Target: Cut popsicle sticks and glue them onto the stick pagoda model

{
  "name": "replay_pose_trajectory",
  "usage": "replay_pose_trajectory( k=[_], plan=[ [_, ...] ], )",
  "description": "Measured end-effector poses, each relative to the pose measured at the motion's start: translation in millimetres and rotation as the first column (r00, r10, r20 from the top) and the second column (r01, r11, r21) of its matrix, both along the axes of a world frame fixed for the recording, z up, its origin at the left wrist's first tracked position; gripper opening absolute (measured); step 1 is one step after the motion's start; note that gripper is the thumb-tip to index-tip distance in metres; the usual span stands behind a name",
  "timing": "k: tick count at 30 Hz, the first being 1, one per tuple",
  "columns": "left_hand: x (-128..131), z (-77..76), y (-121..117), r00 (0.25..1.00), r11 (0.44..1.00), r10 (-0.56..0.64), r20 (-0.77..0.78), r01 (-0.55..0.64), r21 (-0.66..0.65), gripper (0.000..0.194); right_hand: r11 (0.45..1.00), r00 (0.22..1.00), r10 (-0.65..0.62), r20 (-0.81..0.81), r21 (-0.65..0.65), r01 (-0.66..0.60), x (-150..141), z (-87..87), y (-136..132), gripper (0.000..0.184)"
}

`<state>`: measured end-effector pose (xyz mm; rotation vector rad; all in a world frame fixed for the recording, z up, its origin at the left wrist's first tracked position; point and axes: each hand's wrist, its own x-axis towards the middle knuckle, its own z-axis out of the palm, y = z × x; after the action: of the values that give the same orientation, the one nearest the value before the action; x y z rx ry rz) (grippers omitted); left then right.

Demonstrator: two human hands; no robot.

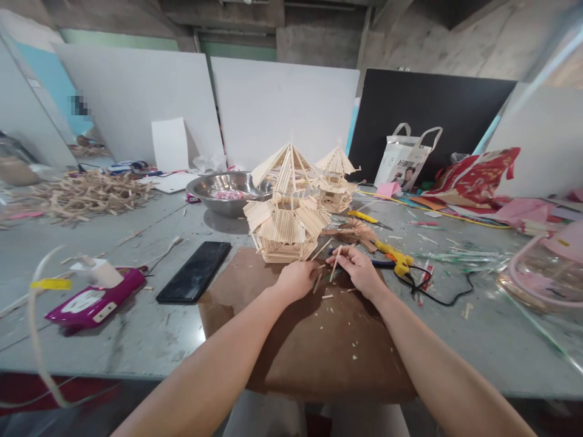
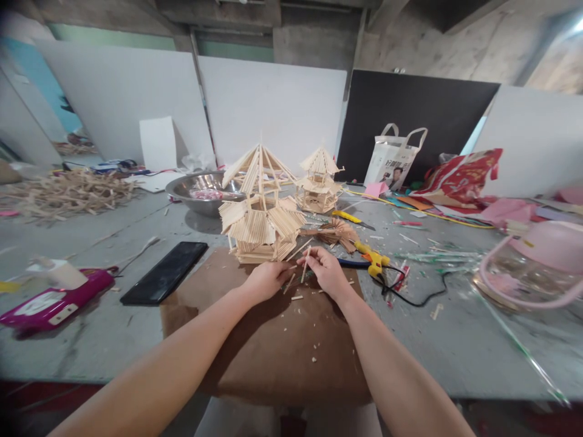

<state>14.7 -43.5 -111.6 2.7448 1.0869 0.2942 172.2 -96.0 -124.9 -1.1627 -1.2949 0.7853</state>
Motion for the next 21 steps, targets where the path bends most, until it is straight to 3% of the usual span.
replay_pose_trajectory(
  k=[7,11,14,18,21],
  plan=[
    [1.7,4.1,-7.2,0.986,0.997,-0.043,0.158,0.033,0.068,0.028,0.997,0.98,-0.08,-0.18,-0.009,0.08,0.4,4.8,-0.4,0.016],
    [3.6,5.0,-10.3,0.968,0.993,-0.099,0.232,0.082,0.082,0.03,0.998,0.934,0.001,-0.357,-0.061,-0.024,-1.6,5.8,-1.2,0.018],
    [5.1,3.9,-10.3,0.97,0.994,-0.106,0.218,0.095,0.06,0.036,0.993,0.925,0.053,-0.377,-0.077,-0.088,-5.2,6.5,-2.9,0.017],
    [5.4,1.5,-9.1,0.979,0.995,-0.084,0.188,0.073,0.066,0.037,0.994,0.963,0.055,-0.264,-0.081,-0.079,-6.2,6.1,-3.4,0.02],
    [4.2,1.8,-8.5,0.975,0.996,-0.07,0.212,0.055,0.073,0.033,0.993,0.988,-0.103,0.113,-0.051,0.109,1.2,7.0,-2.5,0.028]
  ],
)
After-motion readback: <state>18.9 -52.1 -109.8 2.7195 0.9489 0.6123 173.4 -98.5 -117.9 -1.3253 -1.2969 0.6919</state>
